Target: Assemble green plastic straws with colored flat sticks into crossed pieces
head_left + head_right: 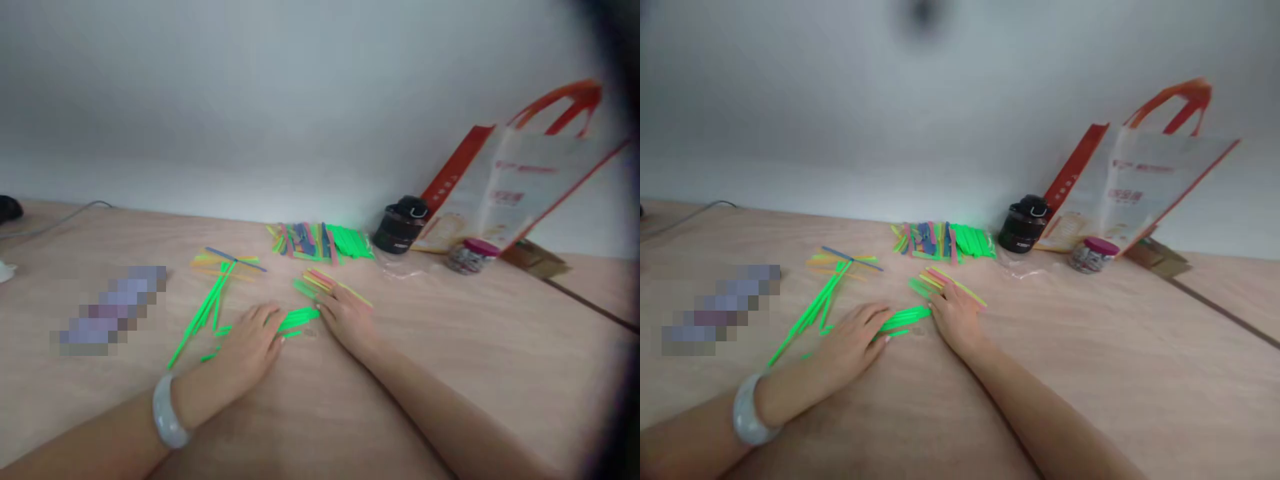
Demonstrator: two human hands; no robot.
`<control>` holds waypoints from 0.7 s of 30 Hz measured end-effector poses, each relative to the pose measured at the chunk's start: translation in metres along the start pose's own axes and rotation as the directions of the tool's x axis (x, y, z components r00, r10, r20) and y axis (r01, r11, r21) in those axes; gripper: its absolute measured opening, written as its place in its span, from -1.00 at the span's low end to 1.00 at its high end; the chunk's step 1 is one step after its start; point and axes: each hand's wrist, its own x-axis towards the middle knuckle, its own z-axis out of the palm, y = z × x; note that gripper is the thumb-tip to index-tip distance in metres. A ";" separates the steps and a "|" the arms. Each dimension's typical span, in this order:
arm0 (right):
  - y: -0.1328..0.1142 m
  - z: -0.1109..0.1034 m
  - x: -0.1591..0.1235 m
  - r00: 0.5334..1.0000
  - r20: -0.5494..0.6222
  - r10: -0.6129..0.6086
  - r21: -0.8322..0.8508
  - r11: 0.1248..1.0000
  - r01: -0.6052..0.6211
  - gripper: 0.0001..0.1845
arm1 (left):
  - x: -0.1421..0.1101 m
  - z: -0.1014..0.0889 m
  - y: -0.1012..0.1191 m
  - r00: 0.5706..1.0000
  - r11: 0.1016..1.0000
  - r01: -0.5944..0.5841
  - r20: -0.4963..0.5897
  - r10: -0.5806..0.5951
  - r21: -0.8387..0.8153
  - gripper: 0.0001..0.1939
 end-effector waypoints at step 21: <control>-0.004 -0.001 0.002 0.998 -0.038 -0.049 0.057 0.997 0.051 -0.69 | 0.027 -0.054 -0.055 0.931 0.827 0.364 -0.151 -0.332 0.429 -0.76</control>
